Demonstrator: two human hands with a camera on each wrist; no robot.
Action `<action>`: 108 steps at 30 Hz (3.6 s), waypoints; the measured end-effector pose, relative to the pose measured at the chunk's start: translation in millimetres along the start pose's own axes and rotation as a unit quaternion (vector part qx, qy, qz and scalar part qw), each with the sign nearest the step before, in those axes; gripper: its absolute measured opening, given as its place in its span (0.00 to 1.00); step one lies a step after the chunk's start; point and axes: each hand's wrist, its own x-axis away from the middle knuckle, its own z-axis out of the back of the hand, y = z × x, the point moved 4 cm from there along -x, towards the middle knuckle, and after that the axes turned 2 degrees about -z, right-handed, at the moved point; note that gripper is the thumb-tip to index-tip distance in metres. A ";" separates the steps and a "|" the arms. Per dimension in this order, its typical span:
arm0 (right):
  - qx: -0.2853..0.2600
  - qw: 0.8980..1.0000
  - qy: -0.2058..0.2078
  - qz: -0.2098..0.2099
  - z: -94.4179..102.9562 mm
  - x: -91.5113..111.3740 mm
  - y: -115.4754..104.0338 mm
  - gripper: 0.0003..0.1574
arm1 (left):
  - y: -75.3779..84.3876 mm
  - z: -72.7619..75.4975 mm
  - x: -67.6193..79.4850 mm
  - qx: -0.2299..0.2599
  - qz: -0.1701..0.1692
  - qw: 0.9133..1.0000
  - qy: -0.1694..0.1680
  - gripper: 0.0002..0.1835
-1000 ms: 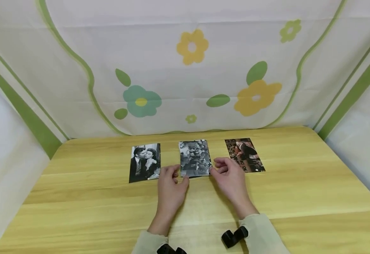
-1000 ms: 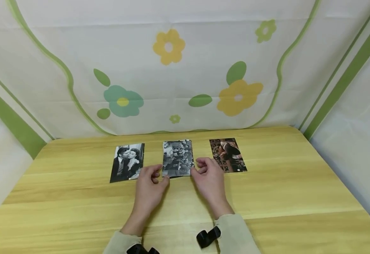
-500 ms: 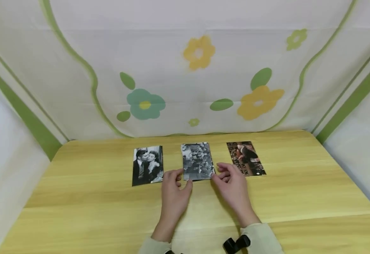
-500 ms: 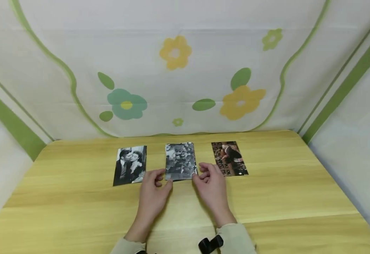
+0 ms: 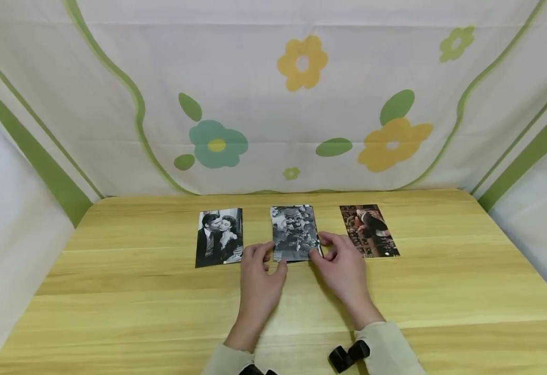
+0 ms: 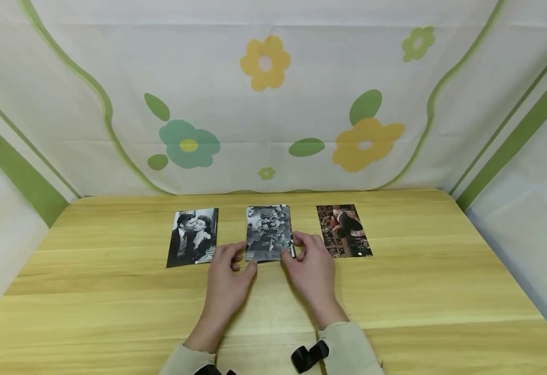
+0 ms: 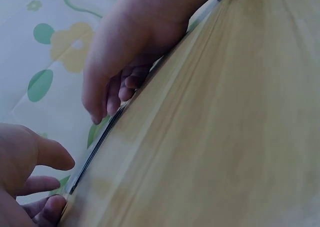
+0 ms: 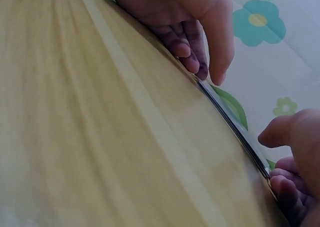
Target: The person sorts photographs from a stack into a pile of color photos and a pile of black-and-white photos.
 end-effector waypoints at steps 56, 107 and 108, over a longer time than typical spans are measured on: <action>-0.019 1.000 -0.012 -0.002 -0.4 1.8 -2.4 0.31 | 2.1 -1.2 0.4 -0.014 0.013 0.999 0.034 0.22; -0.117 0.992 -0.027 -0.041 9.3 3.5 -7.9 0.31 | 5.3 3.7 -0.4 0.107 0.021 0.993 0.042 0.23; -0.116 0.992 -0.026 -0.040 9.4 2.9 -8.3 0.31 | 5.8 4.4 -0.4 0.110 0.022 0.993 0.042 0.22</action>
